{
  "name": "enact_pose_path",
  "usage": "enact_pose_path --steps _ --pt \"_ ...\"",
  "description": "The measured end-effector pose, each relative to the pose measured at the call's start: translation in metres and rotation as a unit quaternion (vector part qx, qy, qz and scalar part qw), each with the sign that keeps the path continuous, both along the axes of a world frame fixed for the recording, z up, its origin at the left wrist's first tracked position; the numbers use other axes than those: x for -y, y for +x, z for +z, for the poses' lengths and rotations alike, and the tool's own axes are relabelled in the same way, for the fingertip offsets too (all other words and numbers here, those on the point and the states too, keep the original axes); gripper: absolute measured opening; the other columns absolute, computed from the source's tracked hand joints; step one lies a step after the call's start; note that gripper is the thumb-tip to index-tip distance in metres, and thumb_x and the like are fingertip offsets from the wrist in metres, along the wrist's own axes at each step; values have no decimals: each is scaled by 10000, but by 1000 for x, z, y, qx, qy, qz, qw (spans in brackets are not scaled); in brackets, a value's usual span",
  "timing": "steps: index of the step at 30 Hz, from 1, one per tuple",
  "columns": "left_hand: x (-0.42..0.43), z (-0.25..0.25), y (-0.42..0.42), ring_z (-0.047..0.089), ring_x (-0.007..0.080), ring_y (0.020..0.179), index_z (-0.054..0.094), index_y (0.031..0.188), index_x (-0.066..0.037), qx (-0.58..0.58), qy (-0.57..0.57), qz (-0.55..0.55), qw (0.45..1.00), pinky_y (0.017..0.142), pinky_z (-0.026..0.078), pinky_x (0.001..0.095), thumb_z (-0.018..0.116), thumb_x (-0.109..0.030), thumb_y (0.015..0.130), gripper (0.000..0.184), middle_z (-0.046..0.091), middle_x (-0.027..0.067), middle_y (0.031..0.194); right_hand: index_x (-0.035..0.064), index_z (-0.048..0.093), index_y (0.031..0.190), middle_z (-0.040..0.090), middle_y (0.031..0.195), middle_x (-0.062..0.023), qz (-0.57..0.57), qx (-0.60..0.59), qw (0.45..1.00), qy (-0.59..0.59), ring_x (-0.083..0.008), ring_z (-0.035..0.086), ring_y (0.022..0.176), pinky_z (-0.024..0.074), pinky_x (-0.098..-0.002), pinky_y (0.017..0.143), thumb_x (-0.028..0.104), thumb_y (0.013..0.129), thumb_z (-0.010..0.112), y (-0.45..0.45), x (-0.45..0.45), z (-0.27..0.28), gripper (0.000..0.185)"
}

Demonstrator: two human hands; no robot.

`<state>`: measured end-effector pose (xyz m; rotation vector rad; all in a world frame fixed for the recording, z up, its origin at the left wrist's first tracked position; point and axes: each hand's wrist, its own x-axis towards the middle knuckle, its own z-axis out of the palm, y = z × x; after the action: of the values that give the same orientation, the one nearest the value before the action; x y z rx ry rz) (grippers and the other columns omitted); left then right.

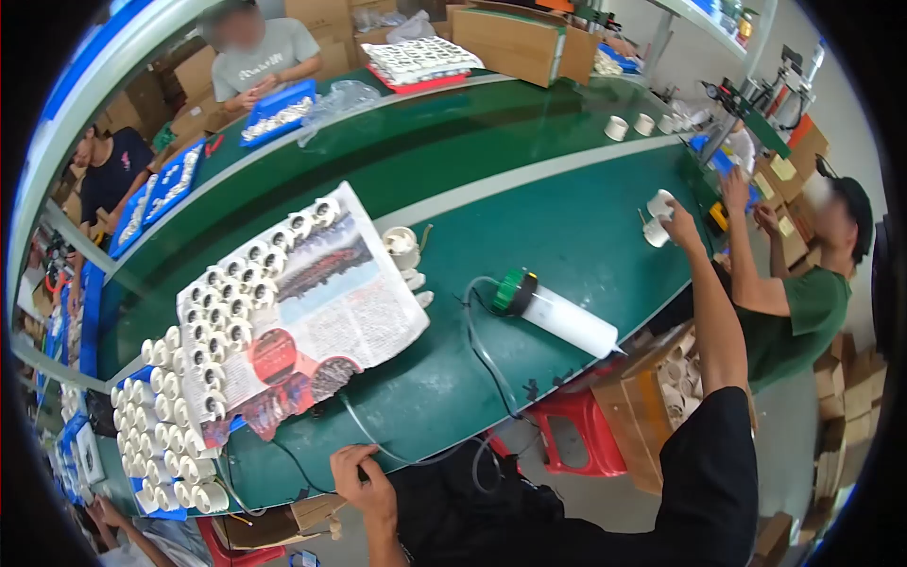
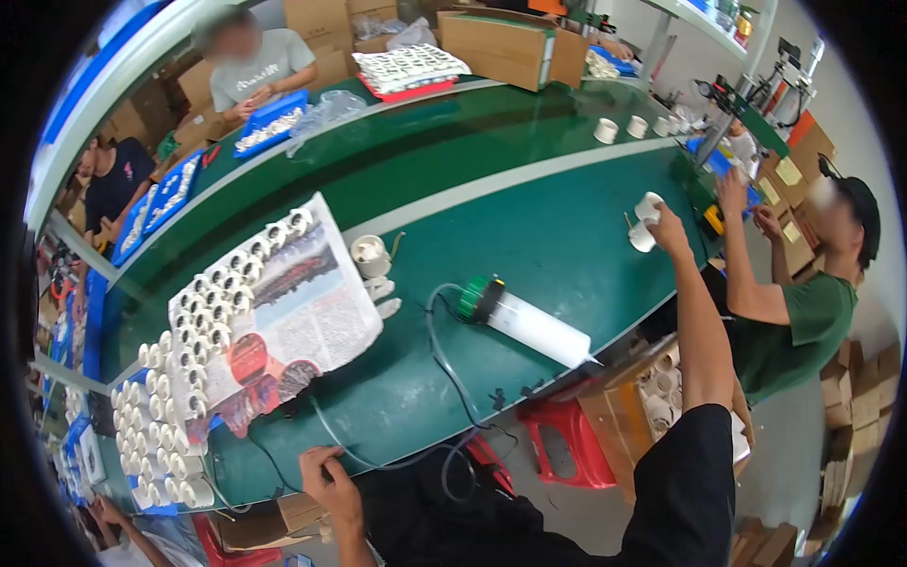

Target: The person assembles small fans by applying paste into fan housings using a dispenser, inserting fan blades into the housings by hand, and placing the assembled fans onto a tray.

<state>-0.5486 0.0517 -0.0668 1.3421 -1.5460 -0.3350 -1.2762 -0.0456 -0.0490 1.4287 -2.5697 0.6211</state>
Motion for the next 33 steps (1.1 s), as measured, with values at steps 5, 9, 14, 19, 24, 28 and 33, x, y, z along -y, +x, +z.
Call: enact_pose_path --steps 5,9,14,19,24,28,33 --pt "-3 4 8 605 284 807 655 820 -11 -44 28 -4 999 748 482 355 550 109 786 162 647 119 821 13 663 999 689 894 -201 -55 6 995 -77 -350 682 863 529 -423 772 121 820 677 69 19 31 209" --pt "-4 15 8 607 290 843 666 863 -12 -34 62 -53 996 785 481 362 558 87 794 162 648 124 855 -24 638 972 655 814 -100 167 168 955 -180 -168 635 767 495 -278 706 -62 862 554 225 -8 96 144" --pt "1 34 4 547 339 1097 613 1086 -35 63 -26 -102 992 982 401 445 699 -127 791 321 639 129 1096 38 627 1009 616 926 -105 554 192 810 32 -283 605 882 504 -365 774 -8 753 611 415 -70 123 261" --pt "23 27 -5 457 372 1288 510 1300 -35 63 40 -227 971 1093 297 500 844 -458 621 866 560 132 1330 59 578 1058 559 956 -80 659 115 743 16 -252 589 931 531 -342 735 64 768 630 507 -60 43 295" --pt "27 12 -4 468 334 1268 538 1286 -36 104 82 -183 974 1108 277 506 802 -487 634 836 575 115 1292 81 596 1197 578 883 -65 606 157 778 51 -253 597 863 506 -355 739 27 741 650 487 -66 82 462" --pt "22 16 -8 447 359 1212 567 1232 -34 114 93 -124 981 1059 333 497 797 -537 608 835 570 108 1212 46 656 1024 584 868 -90 490 182 852 21 -283 617 773 506 -376 678 -31 762 648 466 -88 101 273" --pt "25 25 -11 423 357 1219 553 1248 -29 112 89 -134 981 1051 339 498 831 -504 585 861 565 105 1192 1 631 1061 576 929 -144 382 246 891 12 -361 608 805 503 -417 693 48 874 629 498 -81 70 193"
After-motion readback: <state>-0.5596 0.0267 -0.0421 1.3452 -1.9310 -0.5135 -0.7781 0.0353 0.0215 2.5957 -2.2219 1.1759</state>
